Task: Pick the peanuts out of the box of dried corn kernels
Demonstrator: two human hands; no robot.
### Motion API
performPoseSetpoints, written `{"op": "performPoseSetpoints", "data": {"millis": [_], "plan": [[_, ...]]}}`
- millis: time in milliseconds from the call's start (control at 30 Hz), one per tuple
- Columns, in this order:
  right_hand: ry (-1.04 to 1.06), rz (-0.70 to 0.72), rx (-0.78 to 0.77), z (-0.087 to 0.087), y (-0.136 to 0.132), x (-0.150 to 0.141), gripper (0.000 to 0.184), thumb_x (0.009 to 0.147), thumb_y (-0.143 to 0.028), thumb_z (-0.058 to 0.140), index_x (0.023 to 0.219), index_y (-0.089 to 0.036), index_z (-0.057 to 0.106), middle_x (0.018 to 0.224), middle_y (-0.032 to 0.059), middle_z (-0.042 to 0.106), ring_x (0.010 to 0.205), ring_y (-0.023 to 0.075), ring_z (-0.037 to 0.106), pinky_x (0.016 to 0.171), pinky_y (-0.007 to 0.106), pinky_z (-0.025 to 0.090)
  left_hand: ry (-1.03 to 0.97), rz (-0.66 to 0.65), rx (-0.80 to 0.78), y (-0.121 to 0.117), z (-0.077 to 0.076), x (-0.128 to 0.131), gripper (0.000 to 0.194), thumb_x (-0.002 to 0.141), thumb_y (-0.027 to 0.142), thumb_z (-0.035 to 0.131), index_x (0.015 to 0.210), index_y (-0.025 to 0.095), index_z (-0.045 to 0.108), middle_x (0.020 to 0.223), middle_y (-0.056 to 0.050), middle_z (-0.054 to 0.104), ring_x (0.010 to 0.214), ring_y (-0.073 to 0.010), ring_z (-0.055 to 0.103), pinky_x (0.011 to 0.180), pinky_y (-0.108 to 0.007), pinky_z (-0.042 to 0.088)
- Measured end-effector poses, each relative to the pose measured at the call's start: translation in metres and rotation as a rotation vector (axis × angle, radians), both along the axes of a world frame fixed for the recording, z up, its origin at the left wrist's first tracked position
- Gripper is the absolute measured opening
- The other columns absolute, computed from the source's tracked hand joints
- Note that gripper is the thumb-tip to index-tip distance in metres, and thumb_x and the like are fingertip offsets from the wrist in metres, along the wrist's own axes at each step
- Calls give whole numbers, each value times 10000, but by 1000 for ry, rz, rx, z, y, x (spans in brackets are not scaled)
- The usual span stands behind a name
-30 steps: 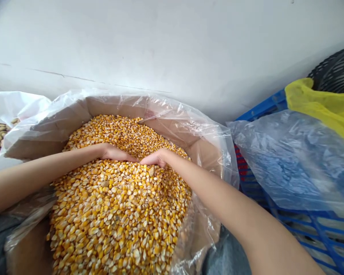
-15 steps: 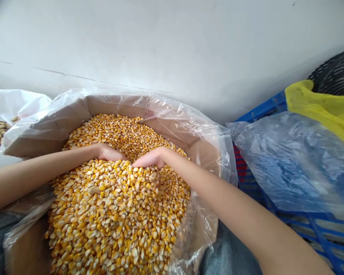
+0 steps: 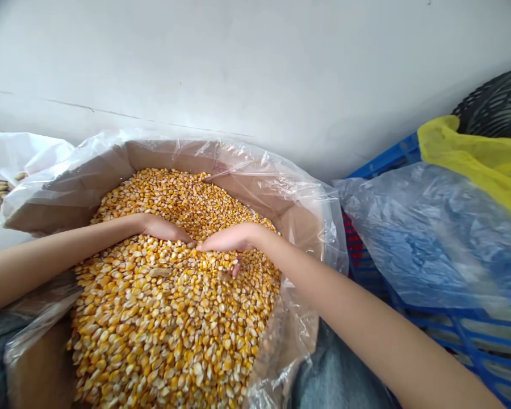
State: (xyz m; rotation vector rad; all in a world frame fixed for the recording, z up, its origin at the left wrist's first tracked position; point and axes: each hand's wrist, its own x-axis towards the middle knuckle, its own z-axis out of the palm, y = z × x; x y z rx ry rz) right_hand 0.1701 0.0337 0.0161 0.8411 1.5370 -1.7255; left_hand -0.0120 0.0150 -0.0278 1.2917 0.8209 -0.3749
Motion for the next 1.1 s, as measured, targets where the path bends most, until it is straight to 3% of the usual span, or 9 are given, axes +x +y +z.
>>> {"op": "performPoseSetpoints", "data": {"millis": [200, 300, 433, 533, 633, 800, 967, 1033, 1100], "plan": [[-20, -26, 85, 2, 9, 5, 480, 746, -401, 382, 1152, -145, 398, 1314, 39, 186, 1164, 207, 242, 614, 234, 498, -48, -74, 254, 0, 7, 1, 420, 763, 418, 356, 1057, 185, 546, 1127, -11, 493, 1000, -153, 450, 883, -225, 286], [-84, 31, 174, 4, 8, 2, 445, 753, -364, 347, 1158, -186, 400, 1283, 45, 238, 1033, 202, 386, 538, 234, 491, 3, -60, 409, -2, 11, 1, 417, 778, 408, 348, 1063, 172, 541, 1128, -21, 492, 989, -148, 451, 863, -206, 290], [-95, 143, 344, 10, 5, 0, 410, 756, -299, 325, 1151, -234, 417, 1197, 45, 362, 815, 140, 491, 497, 196, 444, -72, -68, 556, -4, 13, 1, 377, 769, 410, 374, 982, 171, 573, 943, 1, 582, 790, -124, 508, 724, -166, 344], [-64, 268, 597, 15, 3, 1, 372, 738, -295, 360, 1071, -196, 492, 1041, 55, 499, 723, 126, 504, 544, 203, 407, -158, -83, 643, -3, 11, 1, 335, 771, 376, 380, 908, 159, 595, 828, 6, 592, 724, -113, 504, 683, -155, 343], [-123, 339, 887, 16, 0, 6, 294, 700, -337, 418, 855, -140, 572, 809, 66, 569, 669, 142, 501, 565, 224, 364, -176, -58, 688, -2, 9, 2, 324, 764, 371, 399, 885, 151, 604, 824, -9, 591, 728, -115, 502, 698, -159, 340], [-212, 383, 566, 9, -8, 10, 331, 663, -415, 475, 791, -119, 549, 692, 46, 561, 519, 89, 462, 457, 185, 313, -72, -35, 784, -8, 9, 8, 435, 786, 466, 324, 829, 141, 609, 776, -31, 592, 682, -108, 502, 678, -173, 347], [-191, 495, 744, 6, -10, 7, 232, 610, -272, 483, 779, -131, 559, 725, 38, 562, 552, 100, 455, 456, 199, 280, 133, -21, 913, -17, 11, 17, 462, 743, 544, 338, 919, 206, 599, 883, -29, 584, 750, -128, 510, 683, -190, 340], [-151, 426, 795, 8, -6, 7, 204, 602, -256, 449, 735, -135, 546, 692, 31, 557, 558, 106, 456, 453, 200, 280, 136, -30, 879, -16, 17, 17, 447, 756, 515, 333, 937, 200, 594, 905, -33, 578, 769, -126, 507, 704, -187, 334], [-117, 253, 869, 9, 0, 8, 214, 615, -268, 419, 759, -147, 521, 685, 23, 555, 562, 106, 465, 456, 196, 289, 112, -32, 873, -13, 29, 13, 422, 771, 471, 325, 955, 193, 584, 941, -35, 563, 803, -122, 498, 735, -182, 321]]}}
